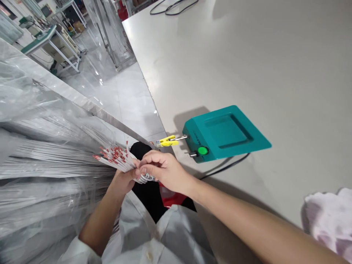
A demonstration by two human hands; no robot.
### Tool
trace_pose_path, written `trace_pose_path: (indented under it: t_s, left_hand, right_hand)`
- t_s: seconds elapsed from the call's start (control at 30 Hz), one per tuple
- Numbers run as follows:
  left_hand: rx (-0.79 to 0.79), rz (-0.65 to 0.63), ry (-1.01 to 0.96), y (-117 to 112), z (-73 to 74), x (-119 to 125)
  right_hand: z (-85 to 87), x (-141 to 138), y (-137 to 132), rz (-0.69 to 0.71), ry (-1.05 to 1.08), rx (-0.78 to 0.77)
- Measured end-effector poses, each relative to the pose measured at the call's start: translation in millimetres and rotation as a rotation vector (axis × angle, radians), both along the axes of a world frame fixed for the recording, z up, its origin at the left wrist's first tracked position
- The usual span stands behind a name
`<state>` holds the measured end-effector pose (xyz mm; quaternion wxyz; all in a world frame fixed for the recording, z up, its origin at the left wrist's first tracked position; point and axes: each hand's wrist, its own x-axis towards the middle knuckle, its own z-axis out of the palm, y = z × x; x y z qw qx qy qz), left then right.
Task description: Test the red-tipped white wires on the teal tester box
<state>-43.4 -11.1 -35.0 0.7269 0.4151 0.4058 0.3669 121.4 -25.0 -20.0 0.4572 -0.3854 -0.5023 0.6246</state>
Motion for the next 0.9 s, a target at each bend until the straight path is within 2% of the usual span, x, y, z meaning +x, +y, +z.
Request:
trace_pose_path:
  t_s: [0.13, 0.23, 0.3, 0.43, 0.6, 0.77, 0.9]
  left_hand:
    - [-0.027, 0.025, -0.075, -1.6, -4.9, 5.0]
    - [-0.042, 0.028, -0.097, -2.2, -8.4, 10.2]
    - [-0.031, 0.049, -0.084, -3.1, -8.9, 13.4]
    - [0.104, 0.114, 0.097, -7.9, -3.4, 16.6]
    - [0.222, 0.068, 0.284, -14.5, 6.8, 17.7]
    - [0.266, 0.120, 0.283, -17.4, 5.9, 20.7]
    - [0.243, 0.180, 0.297, -20.7, 2.4, 23.6]
  right_hand:
    - [-2.7, -4.7, -1.6, -0.040, 0.091, -0.135]
    - [-2.5, -4.1, -0.9, -0.102, 0.063, -0.102]
    - [-2.6, -3.0, -1.1, -0.185, -0.025, 0.020]
    - [-4.8, 1.6, -3.3, -0.351, -0.332, 0.462]
    - [-5.0, 10.0, -3.1, -0.347, -0.755, 0.933]
    - [2.0, 13.1, -1.1, -0.293, -1.114, 1.175]
    - [4.0, 15.3, -0.5, -0.181, -1.280, 1.250]
